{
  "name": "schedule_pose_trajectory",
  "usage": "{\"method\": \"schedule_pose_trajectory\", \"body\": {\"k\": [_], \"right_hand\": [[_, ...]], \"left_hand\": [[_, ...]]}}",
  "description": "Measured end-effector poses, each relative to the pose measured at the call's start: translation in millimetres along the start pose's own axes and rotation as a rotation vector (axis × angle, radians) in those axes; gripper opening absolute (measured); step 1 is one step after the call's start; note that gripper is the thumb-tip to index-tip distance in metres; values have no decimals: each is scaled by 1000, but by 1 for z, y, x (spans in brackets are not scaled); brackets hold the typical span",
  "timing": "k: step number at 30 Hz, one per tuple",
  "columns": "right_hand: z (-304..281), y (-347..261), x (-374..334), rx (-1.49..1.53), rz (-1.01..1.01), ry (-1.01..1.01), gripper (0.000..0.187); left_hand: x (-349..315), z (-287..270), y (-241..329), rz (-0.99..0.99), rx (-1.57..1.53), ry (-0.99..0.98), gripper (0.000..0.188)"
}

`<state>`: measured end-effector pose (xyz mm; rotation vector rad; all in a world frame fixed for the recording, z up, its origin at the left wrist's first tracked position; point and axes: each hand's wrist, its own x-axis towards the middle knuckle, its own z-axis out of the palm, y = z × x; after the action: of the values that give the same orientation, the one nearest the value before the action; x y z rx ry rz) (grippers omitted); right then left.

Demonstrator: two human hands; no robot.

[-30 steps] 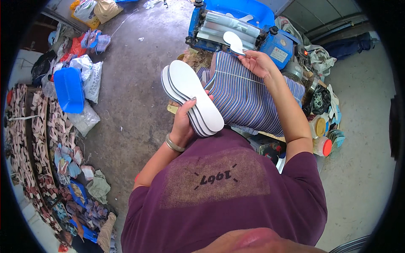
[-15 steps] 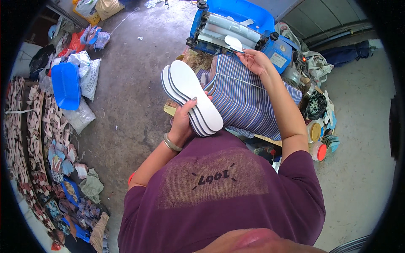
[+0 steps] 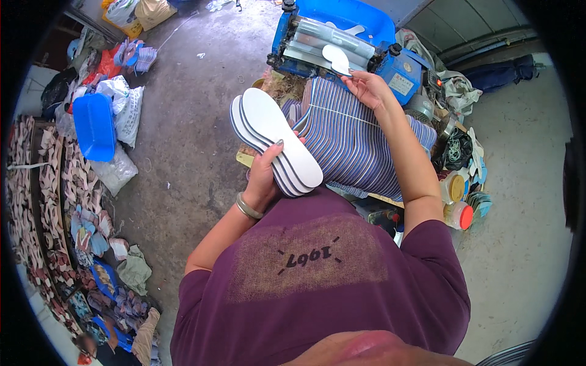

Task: The person repeatedly feeds white shoe insoles into a blue machine to process their edges. They handle the insoles one at a time, moving them between the machine and a stack of striped insoles on the table. The person also stacks the processed insoles and occasionally adjusts the pile of striped insoles.

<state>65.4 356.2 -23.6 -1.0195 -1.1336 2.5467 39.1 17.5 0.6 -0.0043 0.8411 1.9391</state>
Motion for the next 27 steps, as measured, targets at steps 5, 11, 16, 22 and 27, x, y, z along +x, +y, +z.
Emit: {"method": "schedule_pose_trajectory", "body": {"k": [5,11,16,22,27], "right_hand": [[5,-1,-5,-137,-73,-106,39],[24,11,-26,-463,-230,-116,50],[57,37,-70,-579,-353,-270,53],[101,72,-146,-589,-87,-495,49],[143,125,-159,-590,3,-469,48]], "left_hand": [[4,-4,-2,-4,19,-23,52],[3,-2,-6,28,21,-13,51],[-3,-5,-8,30,20,12,51],[-17,-23,17,35,-69,-52,59],[-20,-54,66,-22,-3,-72,57]]}}
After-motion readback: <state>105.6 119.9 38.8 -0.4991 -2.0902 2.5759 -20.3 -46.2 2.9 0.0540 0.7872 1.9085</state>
